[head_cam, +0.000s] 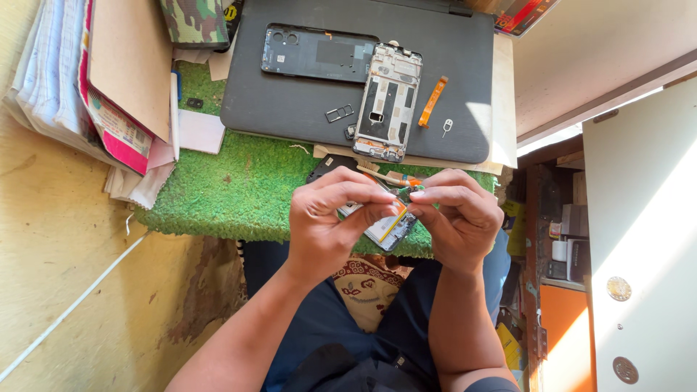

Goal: The person disassembles a smartphone at a low workbench, removing the back cover and battery and handling internal parts. They use a toothbrush to brush a small internal component and manipulate a flex cable and small board with their fingers.

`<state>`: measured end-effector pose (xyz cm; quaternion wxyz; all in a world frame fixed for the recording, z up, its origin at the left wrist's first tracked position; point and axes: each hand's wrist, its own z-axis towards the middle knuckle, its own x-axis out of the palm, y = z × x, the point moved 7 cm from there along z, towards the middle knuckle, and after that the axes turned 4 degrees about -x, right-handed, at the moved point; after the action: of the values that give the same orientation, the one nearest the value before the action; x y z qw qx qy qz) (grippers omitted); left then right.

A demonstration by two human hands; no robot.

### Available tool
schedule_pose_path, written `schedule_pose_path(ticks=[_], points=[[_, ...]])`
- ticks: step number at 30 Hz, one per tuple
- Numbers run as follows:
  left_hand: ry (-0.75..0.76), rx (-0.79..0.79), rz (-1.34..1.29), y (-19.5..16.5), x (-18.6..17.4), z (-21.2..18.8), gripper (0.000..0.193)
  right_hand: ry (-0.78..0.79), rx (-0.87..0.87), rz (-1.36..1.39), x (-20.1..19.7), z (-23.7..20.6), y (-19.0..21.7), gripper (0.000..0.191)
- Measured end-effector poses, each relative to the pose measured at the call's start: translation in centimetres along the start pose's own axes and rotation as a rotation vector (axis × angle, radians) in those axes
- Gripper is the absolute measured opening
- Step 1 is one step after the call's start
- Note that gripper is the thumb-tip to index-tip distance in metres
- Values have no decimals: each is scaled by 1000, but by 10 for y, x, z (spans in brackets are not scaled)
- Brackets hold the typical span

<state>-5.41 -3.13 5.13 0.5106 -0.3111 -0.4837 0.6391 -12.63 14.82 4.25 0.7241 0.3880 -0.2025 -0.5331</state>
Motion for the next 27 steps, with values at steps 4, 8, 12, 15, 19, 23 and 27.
schedule_pose_path(ticks=[4,8,12,15,19,23,27], points=[[-10,-99,-188,15,-1,0,16,18,-25,-69,-3,4,6,18],[2,-154,-320,28,0,0,15,32,-71,-164,-2,6,17,26],[33,-202,-399,38,3,-2,16,53,-144,-190,1,8,28,25],[56,-214,-465,41,4,-3,16,61,-171,-223,1,10,33,23],[63,-226,-490,41,4,-1,16,61,-169,-255,0,10,35,21],[85,-171,-362,33,3,1,17,59,-195,-242,1,10,37,22],[95,-110,-179,21,2,2,16,58,-191,-239,1,8,37,22]])
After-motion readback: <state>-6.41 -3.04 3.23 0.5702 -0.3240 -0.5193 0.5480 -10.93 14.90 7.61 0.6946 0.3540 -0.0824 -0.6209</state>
